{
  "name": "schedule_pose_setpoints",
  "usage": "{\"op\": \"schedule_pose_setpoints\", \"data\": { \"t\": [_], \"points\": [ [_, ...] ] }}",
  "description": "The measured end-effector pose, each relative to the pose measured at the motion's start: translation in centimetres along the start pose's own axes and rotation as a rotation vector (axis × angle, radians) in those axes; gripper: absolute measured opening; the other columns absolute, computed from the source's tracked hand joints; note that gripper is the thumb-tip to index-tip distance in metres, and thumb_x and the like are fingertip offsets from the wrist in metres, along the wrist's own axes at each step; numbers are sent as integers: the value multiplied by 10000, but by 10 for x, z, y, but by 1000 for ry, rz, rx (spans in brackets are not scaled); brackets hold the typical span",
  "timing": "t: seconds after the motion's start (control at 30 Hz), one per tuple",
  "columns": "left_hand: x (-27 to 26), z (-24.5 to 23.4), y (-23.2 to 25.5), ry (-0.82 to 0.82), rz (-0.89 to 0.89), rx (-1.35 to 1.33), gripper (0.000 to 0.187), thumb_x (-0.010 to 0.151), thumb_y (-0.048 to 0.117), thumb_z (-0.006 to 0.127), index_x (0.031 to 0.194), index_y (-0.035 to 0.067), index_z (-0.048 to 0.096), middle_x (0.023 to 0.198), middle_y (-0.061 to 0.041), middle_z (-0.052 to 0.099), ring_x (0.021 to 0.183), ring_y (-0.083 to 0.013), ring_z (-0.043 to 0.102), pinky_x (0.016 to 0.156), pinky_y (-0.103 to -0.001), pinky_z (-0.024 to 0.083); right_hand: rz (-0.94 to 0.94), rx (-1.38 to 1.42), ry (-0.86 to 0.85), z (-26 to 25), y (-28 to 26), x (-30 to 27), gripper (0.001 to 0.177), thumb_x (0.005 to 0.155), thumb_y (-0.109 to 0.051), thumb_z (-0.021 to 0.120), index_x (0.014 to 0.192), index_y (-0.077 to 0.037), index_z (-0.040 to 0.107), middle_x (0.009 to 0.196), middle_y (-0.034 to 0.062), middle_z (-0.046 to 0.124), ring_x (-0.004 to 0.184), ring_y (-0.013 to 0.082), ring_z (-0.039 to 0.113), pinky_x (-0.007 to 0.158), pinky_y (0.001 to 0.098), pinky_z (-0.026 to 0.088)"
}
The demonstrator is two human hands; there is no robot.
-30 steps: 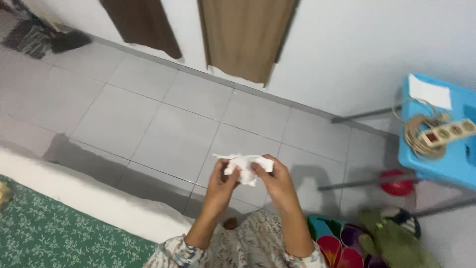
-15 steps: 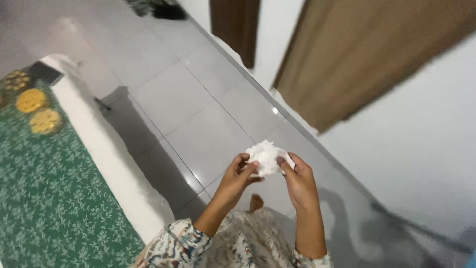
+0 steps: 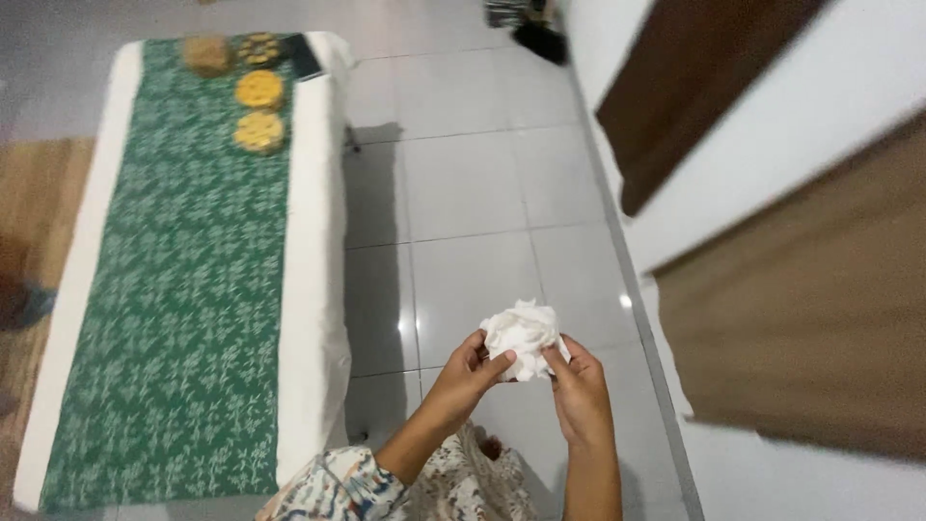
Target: Cleaning a wooden board with a cloth and a cleaning agent
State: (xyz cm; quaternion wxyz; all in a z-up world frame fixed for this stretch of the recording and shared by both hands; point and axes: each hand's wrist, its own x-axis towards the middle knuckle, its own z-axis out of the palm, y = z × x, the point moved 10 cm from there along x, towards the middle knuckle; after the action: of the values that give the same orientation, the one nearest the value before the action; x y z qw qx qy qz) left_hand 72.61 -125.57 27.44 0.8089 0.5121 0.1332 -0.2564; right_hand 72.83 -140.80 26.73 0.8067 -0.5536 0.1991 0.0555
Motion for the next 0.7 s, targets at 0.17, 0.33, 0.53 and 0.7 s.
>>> {"op": "schedule_pose_setpoints", "data": {
  "t": [0.17, 0.33, 0.53, 0.7],
  "points": [
    [28, -62, 16, 228, 6, -54, 513, 908, 226, 701, 1390, 85, 598, 1232, -39, 708, 1054, -136, 661, 872, -280, 531, 214, -59, -61, 58, 17, 47, 358, 951, -107, 649, 1257, 72, 700, 1152, 159, 744, 1013, 224, 660, 891, 321, 500],
    [86, -133, 43, 322, 155, -180, 390, 900, 176, 730, 1259, 34, 671, 1169, -86, 767, 1025, -149, 716, 859, -282, 580, 275, -116, -147, 112, 44, 124, 352, 968, -69, 615, 1294, 48, 678, 1202, 144, 731, 1062, 206, 645, 911, 314, 481],
    [129, -185, 144, 256, 148, 44, 129, 967, 192, 722, 1027, 117, 637, 887, 21, 618, 786, -64, 547, 700, -224, 403, 319, -190, -219, 214, 14, 201, 437, 911, 38, 614, 1344, 92, 634, 1266, 233, 720, 1094, 303, 665, 944, 388, 507],
    [190, -240, 190, 178, 272, 228, 122, 959, 225, 737, 970, 147, 645, 790, 77, 570, 713, -16, 508, 636, -195, 378, 327, -311, -315, 298, -6, 256, 468, 855, 119, 627, 1318, 91, 683, 1311, 241, 733, 1132, 315, 694, 941, 382, 548]
  ]
}}
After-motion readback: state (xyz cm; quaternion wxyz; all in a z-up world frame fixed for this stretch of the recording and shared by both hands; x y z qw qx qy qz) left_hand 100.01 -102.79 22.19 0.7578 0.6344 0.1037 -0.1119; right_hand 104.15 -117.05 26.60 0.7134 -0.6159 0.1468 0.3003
